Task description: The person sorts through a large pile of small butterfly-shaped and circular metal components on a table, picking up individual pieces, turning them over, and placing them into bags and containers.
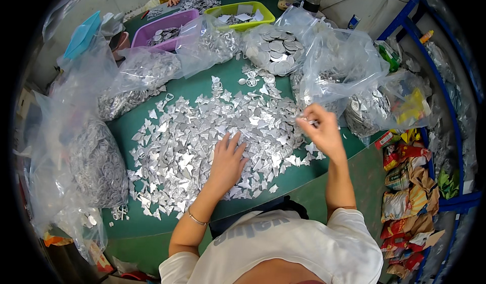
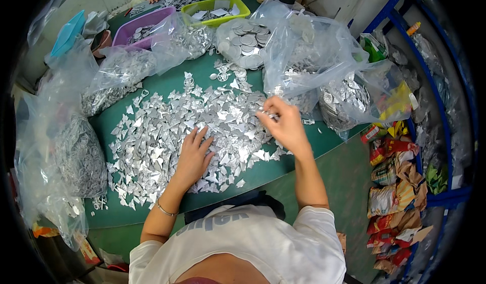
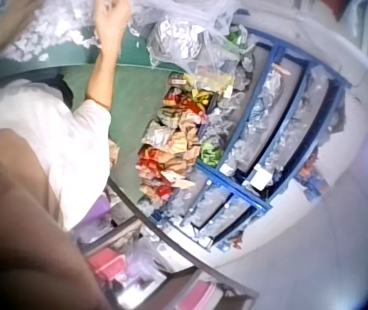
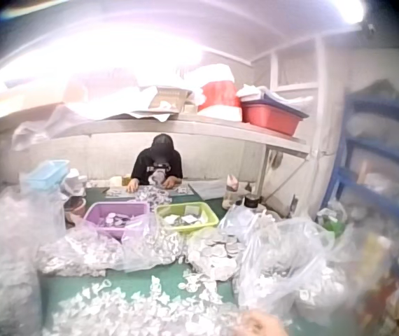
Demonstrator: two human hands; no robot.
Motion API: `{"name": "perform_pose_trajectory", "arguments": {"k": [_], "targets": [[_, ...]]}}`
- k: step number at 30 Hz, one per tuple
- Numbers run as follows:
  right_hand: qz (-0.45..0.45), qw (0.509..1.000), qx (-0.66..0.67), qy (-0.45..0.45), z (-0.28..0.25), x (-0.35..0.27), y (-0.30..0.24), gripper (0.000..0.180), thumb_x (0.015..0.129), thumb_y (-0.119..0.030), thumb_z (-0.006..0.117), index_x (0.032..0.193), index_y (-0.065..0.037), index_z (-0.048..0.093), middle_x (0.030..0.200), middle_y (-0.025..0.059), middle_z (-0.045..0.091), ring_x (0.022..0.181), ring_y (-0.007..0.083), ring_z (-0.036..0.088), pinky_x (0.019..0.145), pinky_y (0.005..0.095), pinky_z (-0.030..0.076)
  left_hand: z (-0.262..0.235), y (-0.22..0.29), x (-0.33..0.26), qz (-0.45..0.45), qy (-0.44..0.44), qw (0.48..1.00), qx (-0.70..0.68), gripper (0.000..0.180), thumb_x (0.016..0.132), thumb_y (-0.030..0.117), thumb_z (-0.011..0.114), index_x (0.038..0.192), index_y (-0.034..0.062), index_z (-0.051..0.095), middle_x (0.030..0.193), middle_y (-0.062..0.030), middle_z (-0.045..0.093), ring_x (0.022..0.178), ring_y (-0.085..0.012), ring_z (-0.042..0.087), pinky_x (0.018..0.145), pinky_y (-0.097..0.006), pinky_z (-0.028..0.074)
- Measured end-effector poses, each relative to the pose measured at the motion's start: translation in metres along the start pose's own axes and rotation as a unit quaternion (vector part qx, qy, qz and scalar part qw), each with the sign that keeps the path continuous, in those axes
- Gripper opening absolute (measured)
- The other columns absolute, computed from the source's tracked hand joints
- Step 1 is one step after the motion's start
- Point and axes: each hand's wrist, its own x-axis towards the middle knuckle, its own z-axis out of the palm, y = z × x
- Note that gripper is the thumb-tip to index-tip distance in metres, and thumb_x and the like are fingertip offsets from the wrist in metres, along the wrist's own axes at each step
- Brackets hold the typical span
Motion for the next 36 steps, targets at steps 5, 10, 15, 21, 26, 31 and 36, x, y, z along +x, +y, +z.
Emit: {"name": "perform_pose_trajectory", "arguments": {"k": [5, 10, 15, 21, 26, 31, 36], "targets": [[-0.119, 0.95, -0.036, 0.288, -0.057, 0.029, -0.039, 0.016, 0.075, -0.012, 0.067, 0.081, -0.003, 0.056, 0.058, -0.0024, 0.051, 0.053, 0.0071, 0.043, 0.048, 0.024, 0.034, 0.0, 0.002, 0.0, 0.006, 0.01, 1.0, 0.009, 0.038, 0.075, 0.013, 0.063, 0.11, 0.0038, 0.053, 0.129, -0.0143, 0.039, 0.119, -0.0384, 0.034, 0.096, -0.046, 0.031], [-0.091, 0.927, -0.263, 0.252, -0.081, 0.063, -0.04, 0.019, 0.077, -0.017, 0.064, 0.086, -0.002, 0.057, 0.061, 0.0075, 0.05, 0.052, 0.0202, 0.046, 0.051, 0.0308, 0.037, 0.0, 0.0, -0.001, 0.008, 0.014, 1.0, 0.001, 0.037, 0.075, 0.013, 0.063, 0.109, 0.004, 0.054, 0.129, -0.0139, 0.039, 0.119, -0.0377, 0.034, 0.097, -0.045, 0.031], [-0.037, 0.972, -0.129, 0.194, -0.058, 0.028, -0.033, 0.016, 0.081, -0.016, 0.059, 0.087, -0.001, 0.06, 0.062, 0.0092, 0.051, 0.055, 0.0205, 0.049, 0.054, 0.0301, 0.04, 0.0, -0.001, -0.001, 0.003, 0.009, 1.0, -0.005, 0.037, 0.075, 0.013, 0.062, 0.11, 0.0036, 0.053, 0.13, -0.0136, 0.039, 0.121, -0.0367, 0.033, 0.098, -0.045, 0.03], [-0.016, 0.997, -0.05, -0.056, -0.006, -0.002, 0.02, 0.014, 0.08, -0.007, 0.055, 0.091, 0.0, 0.061, 0.08, 0.0139, 0.061, 0.067, 0.0274, 0.057, 0.06, 0.0347, 0.045, 0.0, 0.001, -0.001, -0.001, 0.0, 1.0, 0.0, 0.037, 0.075, 0.013, 0.063, 0.11, 0.0025, 0.053, 0.13, -0.0135, 0.038, 0.122, -0.0366, 0.032, 0.098, -0.045, 0.029], [-0.082, 0.966, -0.244, 0.033, 0.049, 0.012, 0.068, 0.029, 0.076, -0.007, 0.058, 0.104, -0.003, 0.055, 0.107, 0.0136, 0.058, 0.079, 0.037, 0.059, 0.068, 0.0414, 0.048, -0.002, 0.0, -0.001, -0.002, 0.0, 1.0, -0.006, 0.038, 0.075, 0.012, 0.063, 0.11, 0.0034, 0.053, 0.13, -0.0132, 0.038, 0.121, -0.0365, 0.032, 0.098, -0.045, 0.03], [-0.072, 0.942, -0.328, 0.014, 0.071, 0.031, 0.095, 0.032, 0.077, -0.02, 0.06, 0.105, -0.005, 0.055, 0.11, 0.0114, 0.056, 0.078, 0.0335, 0.06, 0.065, 0.0399, 0.049, -0.002, -0.001, 0.002, 0.006, 0.004, 1.0, -0.01, 0.039, 0.074, 0.012, 0.064, 0.11, 0.004, 0.053, 0.13, -0.0128, 0.038, 0.121, -0.0364, 0.033, 0.097, -0.045, 0.031], [-0.065, 0.972, -0.223, -0.025, 0.063, 0.009, 0.072, 0.019, 0.077, -0.016, 0.06, 0.094, -0.006, 0.059, 0.098, 0.0093, 0.061, 0.078, 0.0323, 0.06, 0.066, 0.0387, 0.048, -0.001, 0.0, 0.0, -0.001, 0.005, 1.0, -0.012, 0.038, 0.074, 0.012, 0.064, 0.11, 0.0035, 0.053, 0.13, -0.013, 0.038, 0.121, -0.0361, 0.033, 0.097, -0.045, 0.03]]}}
